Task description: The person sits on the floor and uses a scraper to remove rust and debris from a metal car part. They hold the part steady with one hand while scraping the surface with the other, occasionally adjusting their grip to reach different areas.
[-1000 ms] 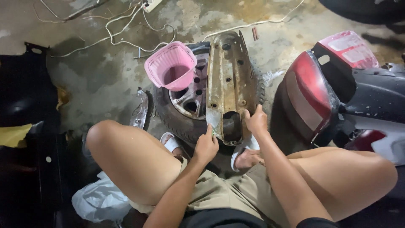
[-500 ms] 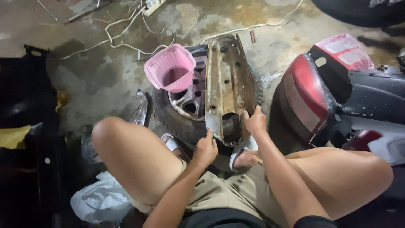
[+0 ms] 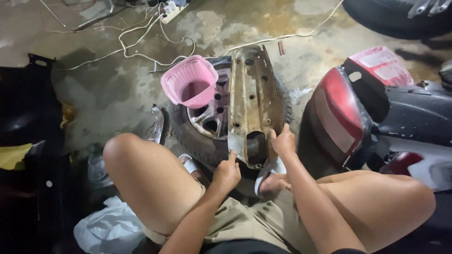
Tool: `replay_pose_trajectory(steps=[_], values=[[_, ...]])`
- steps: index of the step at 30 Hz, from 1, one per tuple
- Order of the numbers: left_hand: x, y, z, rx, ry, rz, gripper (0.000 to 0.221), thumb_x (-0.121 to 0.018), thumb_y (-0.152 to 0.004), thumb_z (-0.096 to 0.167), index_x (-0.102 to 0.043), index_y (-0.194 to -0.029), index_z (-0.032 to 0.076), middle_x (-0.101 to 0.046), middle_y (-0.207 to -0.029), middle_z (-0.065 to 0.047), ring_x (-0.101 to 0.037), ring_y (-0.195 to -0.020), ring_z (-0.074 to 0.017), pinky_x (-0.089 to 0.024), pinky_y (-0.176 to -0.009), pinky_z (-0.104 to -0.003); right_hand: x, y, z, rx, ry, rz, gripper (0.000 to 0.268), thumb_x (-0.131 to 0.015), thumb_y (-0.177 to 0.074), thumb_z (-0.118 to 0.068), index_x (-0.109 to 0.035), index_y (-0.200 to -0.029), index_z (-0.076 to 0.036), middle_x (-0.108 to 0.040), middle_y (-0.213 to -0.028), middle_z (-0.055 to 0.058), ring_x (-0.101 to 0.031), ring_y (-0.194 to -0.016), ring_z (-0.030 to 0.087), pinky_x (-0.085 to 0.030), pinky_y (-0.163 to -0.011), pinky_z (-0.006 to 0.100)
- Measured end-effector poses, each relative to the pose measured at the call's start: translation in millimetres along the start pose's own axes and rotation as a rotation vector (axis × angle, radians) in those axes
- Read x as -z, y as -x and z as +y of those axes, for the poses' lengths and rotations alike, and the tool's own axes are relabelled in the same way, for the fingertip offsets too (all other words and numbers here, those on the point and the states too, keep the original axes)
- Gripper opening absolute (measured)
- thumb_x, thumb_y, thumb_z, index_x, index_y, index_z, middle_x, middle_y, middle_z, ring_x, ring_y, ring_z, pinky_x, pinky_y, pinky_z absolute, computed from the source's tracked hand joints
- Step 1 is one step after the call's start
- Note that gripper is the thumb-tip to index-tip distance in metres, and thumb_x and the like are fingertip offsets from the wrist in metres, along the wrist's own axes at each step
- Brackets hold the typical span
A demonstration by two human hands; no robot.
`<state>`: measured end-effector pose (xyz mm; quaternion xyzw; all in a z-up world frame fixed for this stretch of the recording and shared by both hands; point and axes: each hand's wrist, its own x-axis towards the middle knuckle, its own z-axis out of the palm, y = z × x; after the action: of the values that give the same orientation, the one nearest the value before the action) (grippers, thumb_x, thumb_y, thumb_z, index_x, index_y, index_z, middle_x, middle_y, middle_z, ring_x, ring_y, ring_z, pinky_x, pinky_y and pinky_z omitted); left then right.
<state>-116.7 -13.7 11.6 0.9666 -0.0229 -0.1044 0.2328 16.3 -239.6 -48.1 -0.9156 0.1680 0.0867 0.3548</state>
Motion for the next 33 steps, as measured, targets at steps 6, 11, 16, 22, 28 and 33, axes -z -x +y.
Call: replay_pose_trajectory(steps=[6, 11, 16, 22, 28, 33], values=[[3.1, -9.9, 2.9, 0.042, 0.058, 0.017, 0.058, -0.054, -0.092, 0.012, -0.045, -0.148, -0.003, -0.069, -0.086, -0.032, -0.075, -0.076, -0.0425, -0.062, -0.058, -0.047, -0.1, 5.0, 0.9, 0.026, -0.001, -0.006, 0.068, -0.06, -0.103, -0.04, -0.039, -0.15, 0.006, -0.062, -0.125, 0.037, -0.067, -0.114, 0.048, -0.063, -0.086, 0.056], [34.1, 16.4, 19.7, 0.119, 0.125, -0.18, 0.068, -0.051, -0.087, 0.003, -0.038, -0.154, -0.002, -0.068, -0.092, -0.039, -0.075, -0.075, -0.0405, -0.062, -0.061, -0.045, -1.1, 0.3, 4.6, 0.018, 0.026, 0.015, 0.065, -0.064, -0.1, -0.046, -0.044, -0.142, 0.001, -0.064, -0.123, 0.036, -0.068, -0.112, 0.048, -0.064, -0.085, 0.055], [63.1, 28.7, 38.5, 0.25, 0.146, -0.239, 0.072, -0.056, -0.084, 0.019, -0.043, -0.155, 0.013, -0.07, -0.117, -0.03, -0.072, -0.104, -0.0429, -0.061, -0.081, -0.051, -1.8, 8.0, -1.8, -0.013, 0.017, -0.018, 0.067, -0.06, -0.103, -0.045, -0.04, -0.146, 0.002, -0.062, -0.124, 0.036, -0.068, -0.113, 0.048, -0.064, -0.086, 0.056], [45.2, 17.7, 29.0, 0.319, 0.327, -0.192, 0.074, -0.057, -0.081, 0.024, -0.048, -0.154, 0.014, -0.07, -0.124, -0.025, -0.07, -0.112, -0.0389, -0.059, -0.089, -0.047, -3.5, 1.7, 0.9, -0.01, 0.009, -0.032, 0.073, -0.059, -0.104, -0.043, -0.035, -0.153, 0.005, -0.058, -0.131, 0.039, -0.064, -0.12, 0.049, -0.062, -0.091, 0.057], [14.2, 2.0, 18.3, 0.343, 0.456, -0.179, 0.074, -0.059, -0.082, 0.026, -0.048, -0.154, 0.016, -0.068, -0.125, -0.024, -0.068, -0.114, -0.0382, -0.058, -0.09, -0.046, 6.4, 13.0, -5.9, -0.002, 0.008, -0.079, 0.079, -0.059, -0.105, -0.045, -0.03, -0.157, 0.008, -0.052, -0.14, 0.039, -0.057, -0.13, 0.048, -0.057, -0.099, 0.055], [7.1, -23.3, 25.2, 0.3, 0.409, -0.148, 0.073, -0.057, -0.083, 0.026, -0.045, -0.153, 0.014, -0.069, -0.121, -0.027, -0.068, -0.115, -0.0398, -0.057, -0.092, -0.045, 12.8, 11.3, -12.4, 0.006, 0.019, -0.056, 0.08, -0.06, -0.104, -0.045, -0.031, -0.157, 0.008, -0.052, -0.141, 0.039, -0.056, -0.131, 0.048, -0.056, -0.101, 0.056]])
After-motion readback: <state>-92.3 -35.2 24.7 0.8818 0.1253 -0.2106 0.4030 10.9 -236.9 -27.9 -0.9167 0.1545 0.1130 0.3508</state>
